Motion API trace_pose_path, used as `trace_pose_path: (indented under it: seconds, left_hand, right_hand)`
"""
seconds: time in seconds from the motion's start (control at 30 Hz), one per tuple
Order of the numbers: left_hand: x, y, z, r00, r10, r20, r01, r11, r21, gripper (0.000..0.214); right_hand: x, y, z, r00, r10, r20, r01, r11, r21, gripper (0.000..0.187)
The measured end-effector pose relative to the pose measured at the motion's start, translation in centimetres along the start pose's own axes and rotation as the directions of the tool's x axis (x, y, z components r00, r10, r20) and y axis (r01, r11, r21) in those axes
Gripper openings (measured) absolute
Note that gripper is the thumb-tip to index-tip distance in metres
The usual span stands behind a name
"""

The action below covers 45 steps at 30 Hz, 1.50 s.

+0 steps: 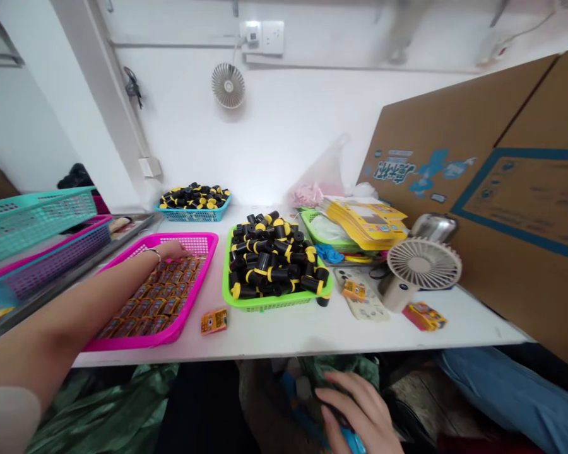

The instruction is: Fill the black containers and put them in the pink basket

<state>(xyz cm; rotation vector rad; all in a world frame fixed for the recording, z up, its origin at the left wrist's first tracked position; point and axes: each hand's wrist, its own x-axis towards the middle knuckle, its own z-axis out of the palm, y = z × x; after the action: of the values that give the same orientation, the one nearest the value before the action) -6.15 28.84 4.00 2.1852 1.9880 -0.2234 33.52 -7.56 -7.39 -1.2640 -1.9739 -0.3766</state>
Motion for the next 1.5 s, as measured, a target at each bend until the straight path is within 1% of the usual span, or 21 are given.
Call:
trace_pose_path:
  seconds: [0.1, 0.23, 0.3, 0.4, 0.43, 0.5, 0.53, 0.57, 0.6, 0.63, 0.7, 0.77, 0.83, 0.93, 1.03, 1.13, 1.27, 1.33, 1.4, 1.47, 1.5]
  left_hand:
    - [-0.2, 0.5, -0.1, 0.999, 0.044, -0.005, -0.044, 0.998, 0.034, 0.035]
    - [-1.9, 2.1, -1.5, 0.988, 0.133, -0.078, -0.13, 0.991, 0.04, 0.035]
    - [-4.3, 3.2, -2.4, 0.971, 0.19, -0.143, -0.188, 0.982, 0.027, 0.036]
    - [-10.6, 5.2, -2.4, 0.921, 0.307, -0.239, -0.316, 0.949, -0.001, 0.037]
    - [-13.2, 6.0, -1.6, 0.896, 0.352, -0.273, -0.369, 0.929, -0.012, 0.038]
    - [-18.4, 7.8, 1.1, 0.834, 0.449, -0.321, -0.487, 0.872, -0.046, 0.035]
    - [-20.6, 8.6, 3.0, 0.738, 0.544, -0.399, -0.629, 0.769, -0.115, 0.03]
    - [-22.3, 9.3, 5.0, 0.661, 0.621, -0.421, -0.727, 0.669, -0.155, 0.028]
    - [-23.4, 9.8, 7.0, 0.608, 0.672, -0.422, -0.775, 0.618, -0.132, 0.028]
    - [-24.0, 10.1, 8.9, 0.617, 0.672, -0.41, -0.757, 0.649, -0.076, 0.032]
    - [-23.6, 10.1, 11.8, 0.684, 0.624, -0.378, -0.671, 0.742, 0.011, 0.045]
    - [-22.2, 9.7, 13.3, 0.758, 0.56, -0.335, -0.56, 0.822, 0.107, 0.052]
    - [-20.8, 9.3, 13.7, 0.791, 0.529, -0.306, -0.509, 0.848, 0.15, 0.054]
    - [-20.1, 9.1, 13.4, 0.802, 0.527, -0.281, -0.508, 0.849, 0.141, 0.057]
    - [-20.5, 9.1, 12.9, 0.805, 0.532, -0.264, -0.523, 0.845, 0.11, 0.058]
    - [-20.8, 9.0, 12.1, 0.808, 0.531, -0.256, -0.538, 0.842, 0.051, 0.055]
    - [-20.5, 8.4, 11.3, 0.813, 0.519, -0.265, -0.546, 0.837, -0.034, 0.059]
    - [-20.6, 7.9, 11.4, 0.814, 0.515, -0.27, -0.547, 0.835, -0.056, 0.062]
    - [-21.2, 7.8, 12.0, 0.799, 0.521, -0.301, -0.575, 0.809, -0.124, 0.061]
    - [-22.6, 8.5, 12.8, 0.765, 0.512, -0.389, -0.63, 0.719, -0.292, 0.052]
    - [-23.5, 9.2, 13.2, 0.758, 0.49, -0.431, -0.649, 0.635, -0.419, 0.048]
  right_hand:
    - [3.2, 1.4, 1.5, 0.984, 0.175, -0.008, -0.174, 0.982, 0.073, 0.014]
    - [6.4, 6.3, 5.6, 0.933, 0.358, -0.033, -0.357, 0.934, 0.019, 0.026]
    - [7.4, 8.5, 7.5, 0.896, 0.442, -0.032, -0.443, 0.897, 0.003, 0.034]
    - [7.8, 10.0, 9.2, 0.852, 0.524, 0.008, -0.524, 0.852, 0.011, 0.034]
    - [7.7, 10.0, 9.4, 0.84, 0.542, 0.025, -0.542, 0.84, 0.019, 0.033]
    - [7.1, 9.5, 9.3, 0.821, 0.569, 0.048, -0.57, 0.82, 0.042, 0.034]
    - [6.7, 9.1, 9.1, 0.815, 0.577, 0.053, -0.579, 0.813, 0.056, 0.036]
    - [6.1, 8.4, 8.8, 0.811, 0.582, 0.053, -0.585, 0.808, 0.073, 0.039]
    - [5.4, 7.7, 8.5, 0.809, 0.585, 0.051, -0.587, 0.805, 0.09, 0.042]
    - [4.7, 6.9, 8.1, 0.81, 0.585, 0.045, -0.586, 0.803, 0.107, 0.044]
    - [3.0, 5.0, 7.2, 0.818, 0.574, 0.032, -0.572, 0.808, 0.141, 0.045]
    - [1.0, 3.3, 6.1, 0.843, 0.537, 0.029, -0.533, 0.826, 0.182, 0.041]
    - [-1.0, 1.9, 5.1, 0.882, 0.469, 0.037, -0.464, 0.854, 0.234, 0.033]
    - [-3.9, 0.6, 3.5, 0.917, 0.398, 0.037, -0.391, 0.871, 0.298, 0.026]
    - [-6.2, -0.4, 2.4, 0.91, 0.415, 0.02, -0.401, 0.864, 0.305, 0.029]
    - [-7.4, -1.1, 1.9, 0.897, 0.441, 0.03, -0.428, 0.851, 0.305, 0.031]
    - [-7.2, -1.7, 1.7, 0.886, 0.456, 0.081, -0.454, 0.82, 0.349, 0.031]
    - [-6.5, -2.0, 1.6, 0.883, 0.458, 0.101, -0.459, 0.8, 0.387, 0.031]
    - [-5.6, -2.5, 1.3, 0.876, 0.469, 0.108, -0.464, 0.762, 0.452, 0.032]
    - [-4.5, -3.1, 1.0, 0.867, 0.487, 0.108, -0.462, 0.704, 0.539, 0.035]
    - [-3.8, -3.5, 0.9, 0.863, 0.494, 0.104, -0.455, 0.672, 0.585, 0.036]
